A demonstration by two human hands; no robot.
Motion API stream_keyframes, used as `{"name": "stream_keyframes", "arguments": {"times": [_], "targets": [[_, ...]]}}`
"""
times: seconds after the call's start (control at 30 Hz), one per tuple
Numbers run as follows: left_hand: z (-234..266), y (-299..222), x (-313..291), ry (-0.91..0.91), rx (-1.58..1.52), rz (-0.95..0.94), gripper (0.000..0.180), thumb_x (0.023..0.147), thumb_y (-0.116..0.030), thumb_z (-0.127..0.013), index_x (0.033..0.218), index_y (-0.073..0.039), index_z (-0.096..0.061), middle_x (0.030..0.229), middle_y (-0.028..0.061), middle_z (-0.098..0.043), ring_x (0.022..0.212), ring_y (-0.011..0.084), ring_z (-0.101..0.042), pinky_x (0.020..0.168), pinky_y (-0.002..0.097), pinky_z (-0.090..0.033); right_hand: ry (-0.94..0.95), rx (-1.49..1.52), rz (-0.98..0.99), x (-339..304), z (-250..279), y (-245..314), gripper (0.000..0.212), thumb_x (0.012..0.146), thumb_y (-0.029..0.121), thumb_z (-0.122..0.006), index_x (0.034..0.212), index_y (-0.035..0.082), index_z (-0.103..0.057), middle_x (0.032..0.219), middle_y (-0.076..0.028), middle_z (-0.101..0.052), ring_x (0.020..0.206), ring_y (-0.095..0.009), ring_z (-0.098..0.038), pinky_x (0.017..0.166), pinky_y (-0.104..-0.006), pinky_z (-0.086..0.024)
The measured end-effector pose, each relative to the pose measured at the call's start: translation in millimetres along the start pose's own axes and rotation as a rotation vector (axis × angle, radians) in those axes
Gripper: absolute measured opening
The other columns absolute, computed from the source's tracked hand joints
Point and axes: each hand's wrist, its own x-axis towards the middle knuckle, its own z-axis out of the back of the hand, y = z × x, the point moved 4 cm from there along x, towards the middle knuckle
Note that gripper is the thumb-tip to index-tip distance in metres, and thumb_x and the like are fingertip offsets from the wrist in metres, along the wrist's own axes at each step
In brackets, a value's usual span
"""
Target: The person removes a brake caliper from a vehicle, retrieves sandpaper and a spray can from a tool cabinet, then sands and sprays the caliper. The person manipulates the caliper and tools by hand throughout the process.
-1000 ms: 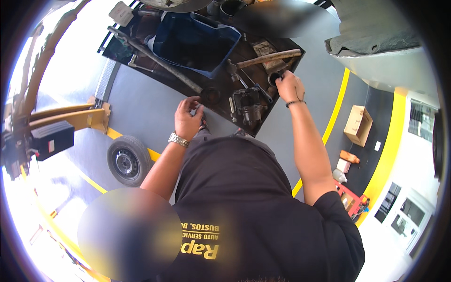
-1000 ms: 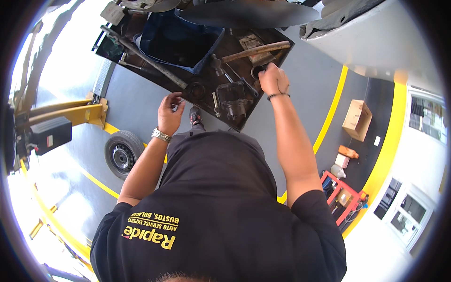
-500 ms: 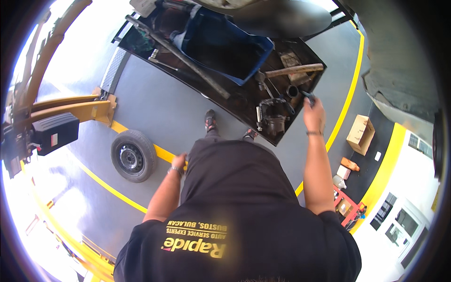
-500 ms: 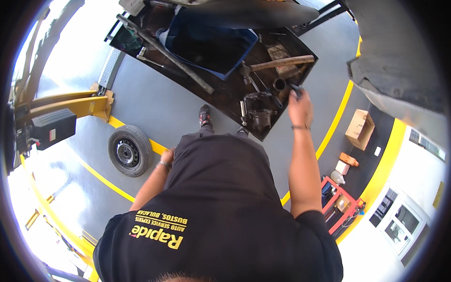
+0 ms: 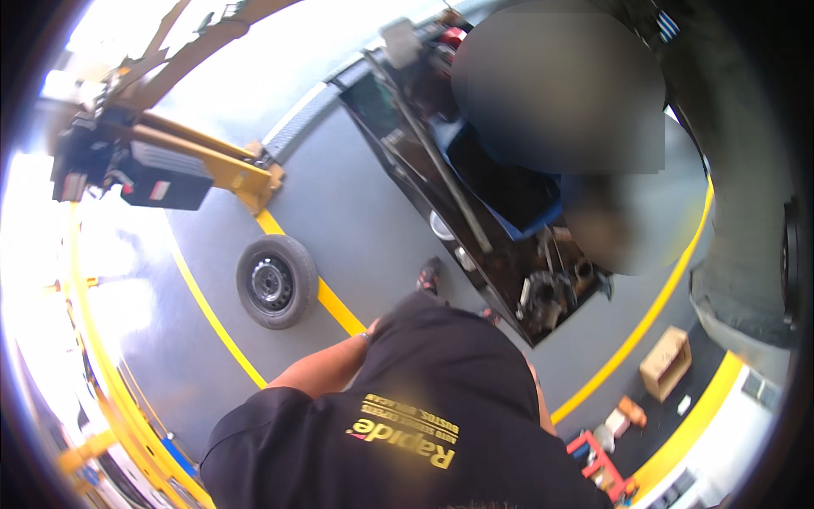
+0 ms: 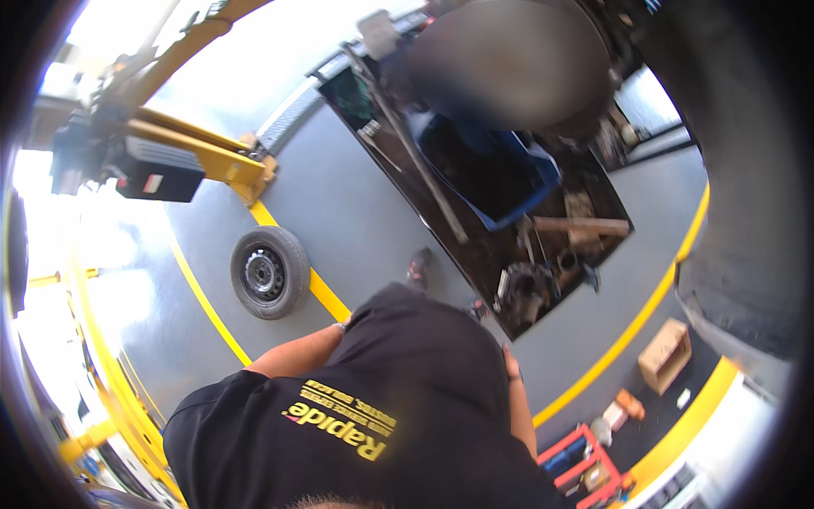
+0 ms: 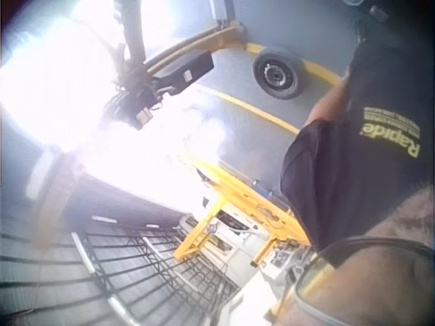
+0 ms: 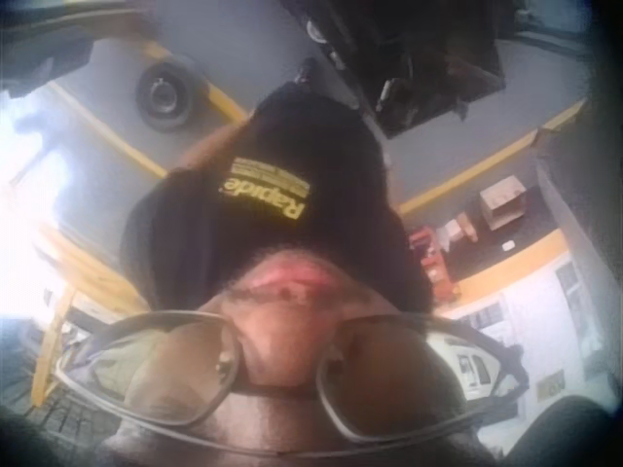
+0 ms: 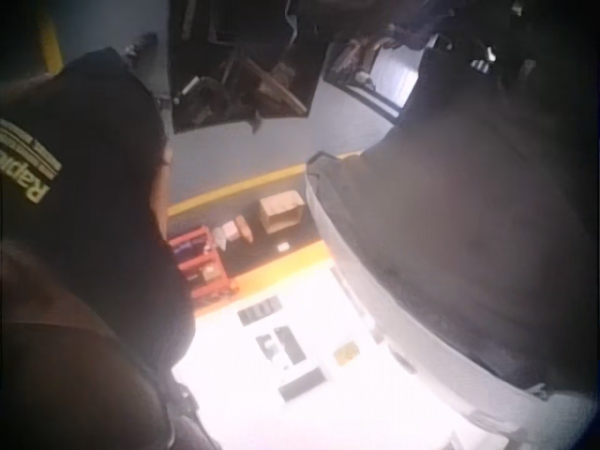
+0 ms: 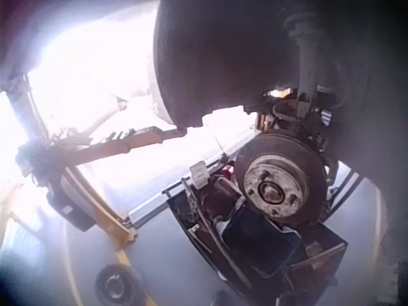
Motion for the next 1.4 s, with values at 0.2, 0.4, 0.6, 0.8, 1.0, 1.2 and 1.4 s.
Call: {"name": "stream_keyframes", "arguments": {"times": [0.2,0.4,0.6,0.8,1.0,1.2,1.4], "targets": [[11.0,-39.6,-0.5,-0.073,-0.070,-0.074,0.045,0.096,-0.040,-0.065,0.122,-0.004,-0.073,0.119,0.0187,-0.074,0.108,0.0313,-0.071,0.092,0.0423,-0.055,0.042,-0.002,-0.092,-18.1,24.7,74.3,0.065,0.105,0.057,-0.052,0.145,0.007,-0.061,0.140,-0.022,-0.064,0.132,-0.034,-0.060,0.111,-0.0455,-0.046],[0.9,-69.4,-13.5,-0.169,-0.225,-0.149,0.044,0.096,-0.040,-0.064,0.121,-0.005,-0.074,0.121,0.0184,-0.074,0.109,0.0322,-0.071,0.092,0.0427,-0.056,0.146,0.017,-0.008,-27.1,28.7,163.5,0.064,0.105,0.056,-0.053,0.147,0.009,-0.059,0.141,-0.021,-0.063,0.132,-0.035,-0.059,0.111,-0.0465,-0.045],[-57.8,-46.4,-44.3,-0.313,-0.467,-0.157,0.043,0.097,-0.040,-0.063,0.120,-0.006,-0.075,0.123,0.0182,-0.074,0.109,0.0330,-0.071,0.092,0.0431,-0.056,0.355,-0.021,0.098,-15.4,36.5,199.2,0.063,0.105,0.056,-0.053,0.148,0.010,-0.057,0.142,-0.020,-0.062,0.133,-0.035,-0.058,0.112,-0.0474,-0.045],[-178.8,33.4,-84.6,-0.434,-0.695,-0.010,0.043,0.098,-0.041,-0.062,0.119,-0.007,-0.075,0.124,0.0180,-0.074,0.110,0.0339,-0.071,0.091,0.0435,-0.056,0.557,-0.041,0.152,-1.8,88.0,188.3,0.063,0.105,0.055,-0.054,0.150,0.011,-0.055,0.144,-0.018,-0.061,0.134,-0.035,-0.057,0.113,-0.0484,-0.044],[-238.9,85.9,-124.8,-0.558,-0.754,-0.065,0.037,0.100,-0.039,-0.060,0.117,-0.007,-0.072,0.111,0.0167,-0.070,0.099,0.0311,-0.064,0.087,0.0438,-0.052,0.775,0.231,0.350,-17.6,121.3,181.8,0.053,0.105,0.045,-0.056,0.148,0.014,-0.055,0.150,-0.013,-0.057,0.142,-0.032,-0.049,0.120,-0.0501,-0.038],[-232.4,51.2,-168.7,-0.386,-1.022,-0.142,0.033,0.101,-0.037,-0.062,0.125,-0.015,-0.062,0.102,0.0031,-0.074,0.083,0.0186,-0.065,0.073,0.0367,-0.049,0.536,0.466,0.291,-27.9,60.7,190.8,0.044,0.087,0.027,-0.080,0.124,0.013,-0.062,0.117,-0.002,-0.068,0.112,-0.023,-0.064,0.095,-0.0459,-0.046],[-203.9,-12.6,-181.5,-0.342,-0.637,-0.284,0.035,0.101,-0.038,-0.065,0.125,-0.012,-0.063,0.105,0.0026,-0.074,0.087,0.0138,-0.065,0.075,0.0303,-0.047,0.409,0.362,0.464,-37.0,50.2,202.9,0.038,0.084,0.024,-0.077,0.117,0.007,-0.066,0.105,-0.002,-0.068,0.099,-0.017,-0.061,0.091,-0.0372,-0.044]]}}
